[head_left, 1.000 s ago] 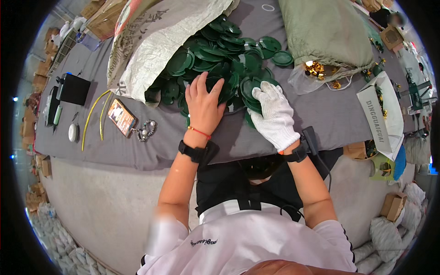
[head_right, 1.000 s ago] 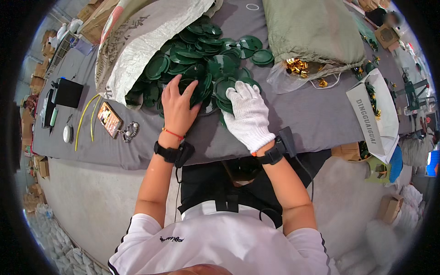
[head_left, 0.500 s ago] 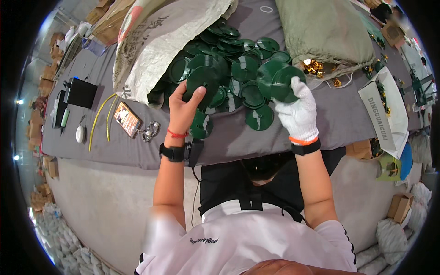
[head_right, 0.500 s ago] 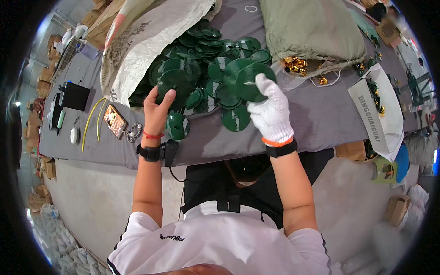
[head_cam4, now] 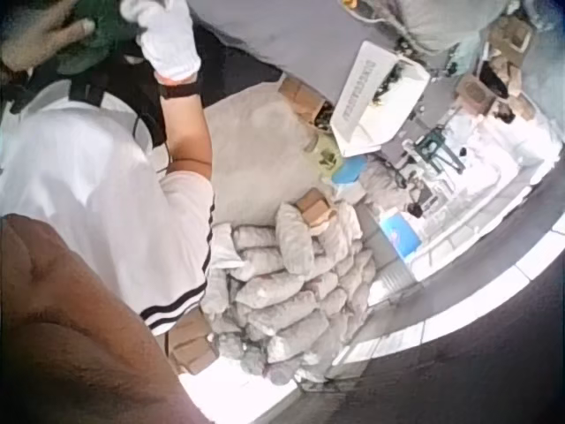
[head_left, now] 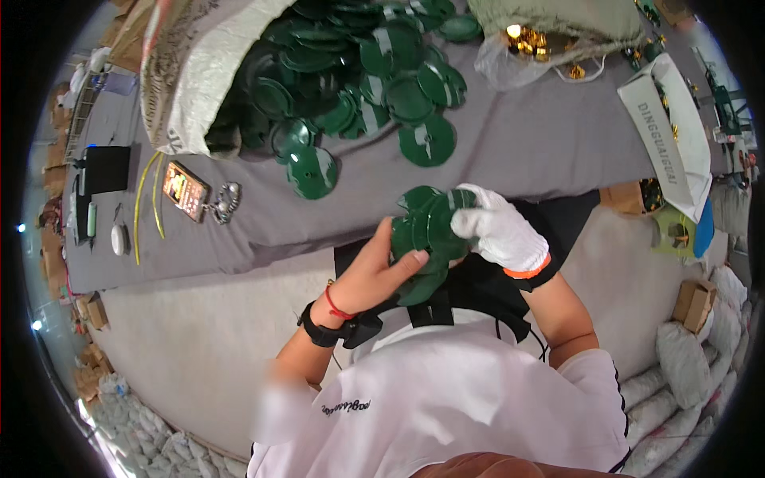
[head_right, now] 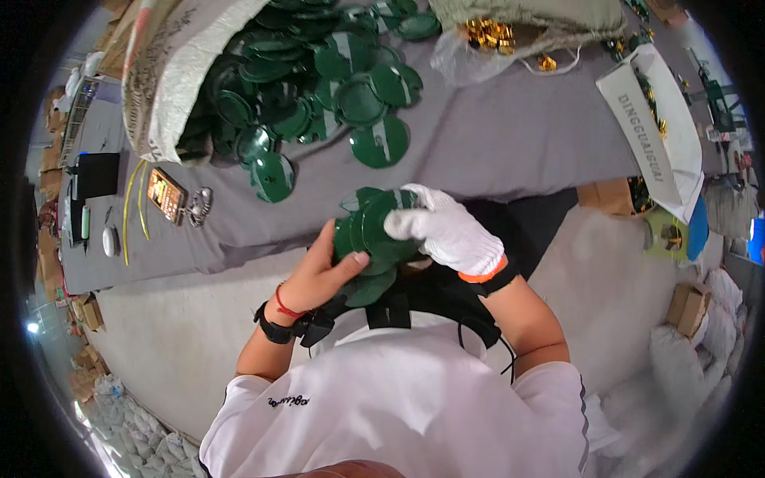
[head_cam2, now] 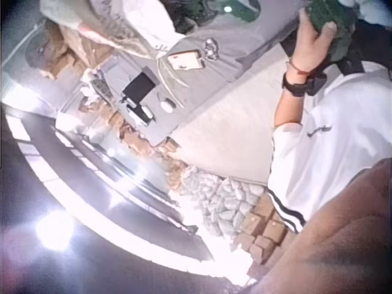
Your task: Assembling gold-colored caps onto green plastic disks in a factory setting.
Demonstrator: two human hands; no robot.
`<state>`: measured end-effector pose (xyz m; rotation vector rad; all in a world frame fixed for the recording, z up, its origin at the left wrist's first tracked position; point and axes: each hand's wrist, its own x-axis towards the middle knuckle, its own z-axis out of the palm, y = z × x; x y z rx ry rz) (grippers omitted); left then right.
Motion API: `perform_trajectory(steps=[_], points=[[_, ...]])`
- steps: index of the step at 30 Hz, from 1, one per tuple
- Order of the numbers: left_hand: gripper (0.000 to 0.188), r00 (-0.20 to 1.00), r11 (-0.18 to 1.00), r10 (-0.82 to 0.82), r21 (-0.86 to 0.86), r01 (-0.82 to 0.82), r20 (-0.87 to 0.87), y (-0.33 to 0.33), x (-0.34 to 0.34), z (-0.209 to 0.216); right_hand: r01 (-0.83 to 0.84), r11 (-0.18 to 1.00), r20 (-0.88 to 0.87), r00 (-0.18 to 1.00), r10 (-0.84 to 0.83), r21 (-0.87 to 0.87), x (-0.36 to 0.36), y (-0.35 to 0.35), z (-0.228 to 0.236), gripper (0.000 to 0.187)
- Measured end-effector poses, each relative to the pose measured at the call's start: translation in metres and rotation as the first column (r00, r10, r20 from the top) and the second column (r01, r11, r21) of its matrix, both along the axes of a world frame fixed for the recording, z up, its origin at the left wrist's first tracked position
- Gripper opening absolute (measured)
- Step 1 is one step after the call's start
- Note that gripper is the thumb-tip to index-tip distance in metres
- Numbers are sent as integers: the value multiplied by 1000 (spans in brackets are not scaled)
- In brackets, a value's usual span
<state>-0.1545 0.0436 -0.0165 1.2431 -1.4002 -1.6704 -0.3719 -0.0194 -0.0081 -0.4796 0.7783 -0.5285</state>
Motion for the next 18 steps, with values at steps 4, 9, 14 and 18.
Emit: perform_trajectory(steps=[4,9,14,18], points=[[57,946,949,-255,242,204,202,29,-17,-27,-226,936,-297,944,143,-270,-21,42,-20,34],[80,979,974,-170,130,184,-112,39,-29,-36,251,968,-219,945,-244,3,-35,76,-48,26],[61,991,883,120,462,-78,-63,35,-21,-51,492,857,181,839,-513,153,-50,82,-53,34],[35,890,760,371,637,-128,-264,34,-32,-84,-27,883,-280,952,-120,-469,-19,80,-39,64]])
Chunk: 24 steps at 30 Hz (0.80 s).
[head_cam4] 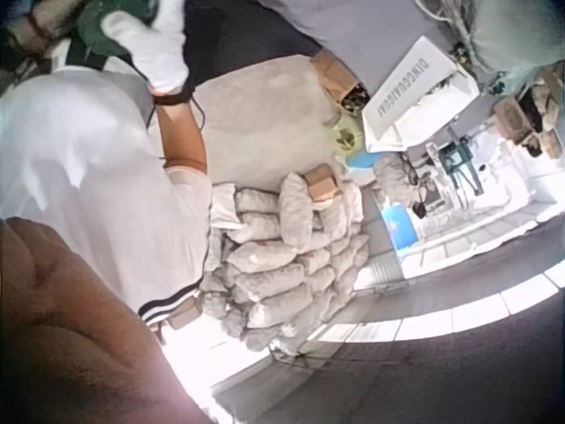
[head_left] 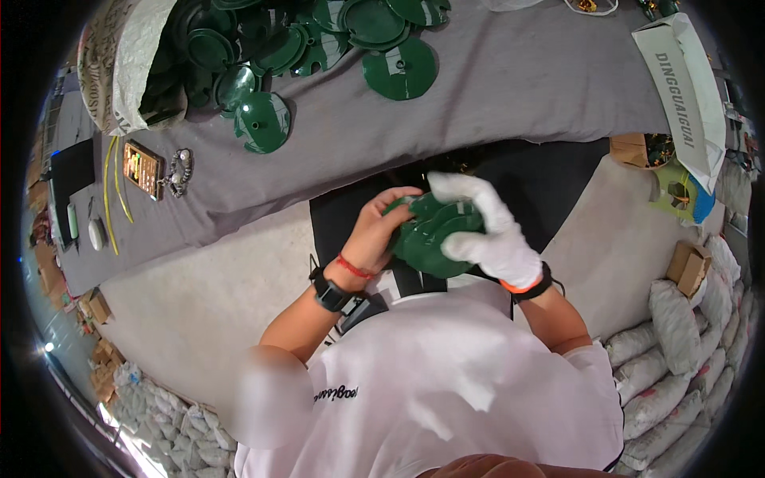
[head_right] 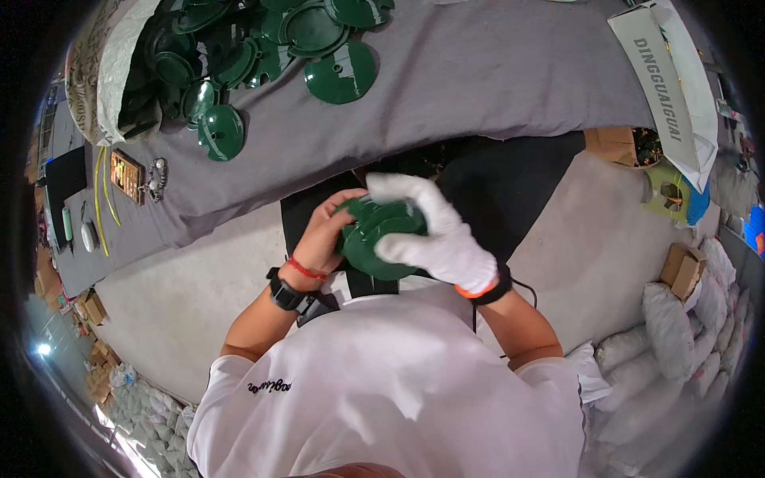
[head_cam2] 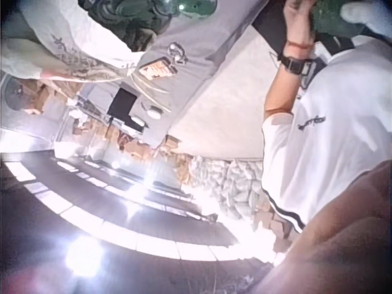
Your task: Assembling gold-colored caps onto green plastic disks in a factory setting.
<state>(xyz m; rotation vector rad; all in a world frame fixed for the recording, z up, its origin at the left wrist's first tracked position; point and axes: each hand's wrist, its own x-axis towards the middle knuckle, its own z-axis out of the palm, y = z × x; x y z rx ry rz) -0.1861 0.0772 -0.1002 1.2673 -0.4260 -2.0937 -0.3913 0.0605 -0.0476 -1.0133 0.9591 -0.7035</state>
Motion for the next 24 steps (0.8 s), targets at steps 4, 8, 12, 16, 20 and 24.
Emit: perform_trajectory(steps=[4,8,12,16,20,24], points=[[34,839,939,288,308,-152,-461,-6,-10,-7,-18,961,-123,992,-17,-277,15,4,-21,68],[54,734,971,215,219,-92,-645,-1,-8,-19,-105,913,-333,942,-36,-395,11,9,-39,53],[92,886,974,-198,-185,130,-419,-14,-3,7,-132,857,-457,880,-130,-499,10,11,-52,50],[89,867,911,-412,-134,389,-281,-34,8,-2,-8,900,-446,871,-208,-435,18,18,-52,48],[81,861,855,-478,-317,412,-171,-41,7,-8,-15,896,-526,814,-247,-444,21,17,-61,48],[64,794,756,-606,-345,556,-48,-44,8,-15,-230,947,-724,690,-4,-225,14,18,-50,47]])
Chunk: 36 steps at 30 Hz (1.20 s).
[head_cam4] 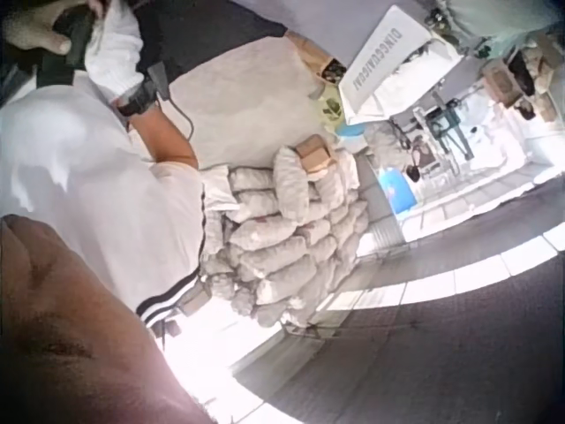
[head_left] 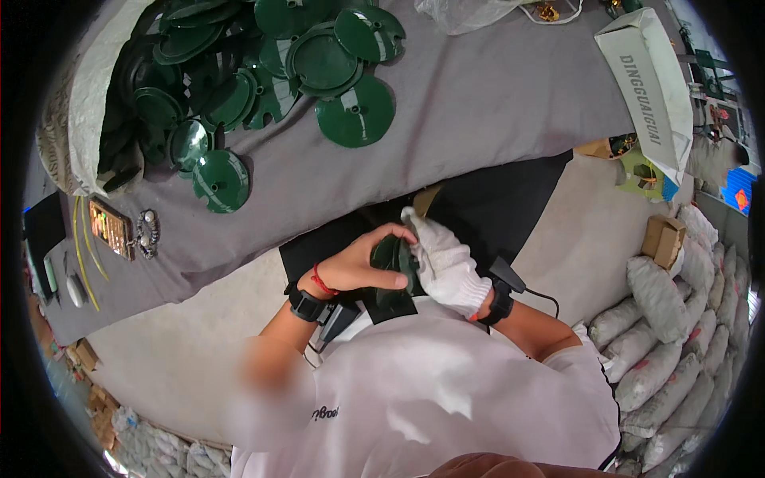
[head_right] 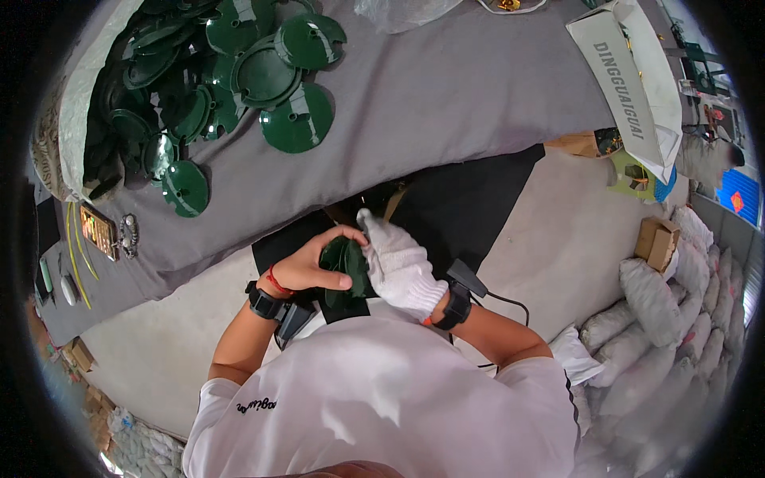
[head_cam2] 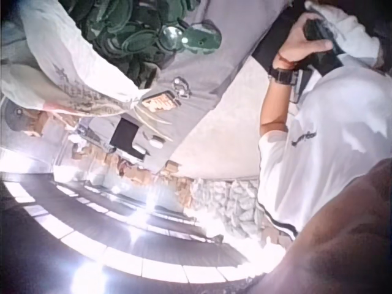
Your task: Assembling gold-colored caps onto green plastic disks in a factory setting.
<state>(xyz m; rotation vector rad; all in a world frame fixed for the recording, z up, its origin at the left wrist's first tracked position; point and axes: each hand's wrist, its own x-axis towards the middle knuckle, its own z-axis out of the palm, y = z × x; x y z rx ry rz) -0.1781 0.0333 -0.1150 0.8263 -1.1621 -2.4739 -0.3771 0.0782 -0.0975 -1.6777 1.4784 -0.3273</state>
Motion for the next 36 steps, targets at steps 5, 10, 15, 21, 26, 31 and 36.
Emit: perform_trajectory(steps=[5,10,15,21,26,31,36], points=[[62,994,989,70,139,-58,-84,-2,1,-13,-618,744,-208,786,582,-253,-53,-73,86,25],[60,989,987,109,127,-96,-100,0,4,-9,-277,535,-322,947,10,-798,-106,-224,116,20],[63,995,988,102,118,-103,16,-1,5,0,-450,704,-680,730,-65,-550,-145,-376,67,27],[61,994,987,112,116,-111,-1,-8,3,-4,-612,631,-859,476,-186,-476,-164,-475,1,31],[60,992,983,120,141,-116,-25,-10,3,-8,-512,780,-884,453,-112,-361,-123,-429,15,23],[60,994,987,99,133,-93,-37,-9,2,-6,-239,833,-592,796,-127,-499,-96,-354,68,39],[57,992,990,116,90,-111,-54,-2,6,0,282,735,2,934,-356,-617,-77,-299,55,56]])
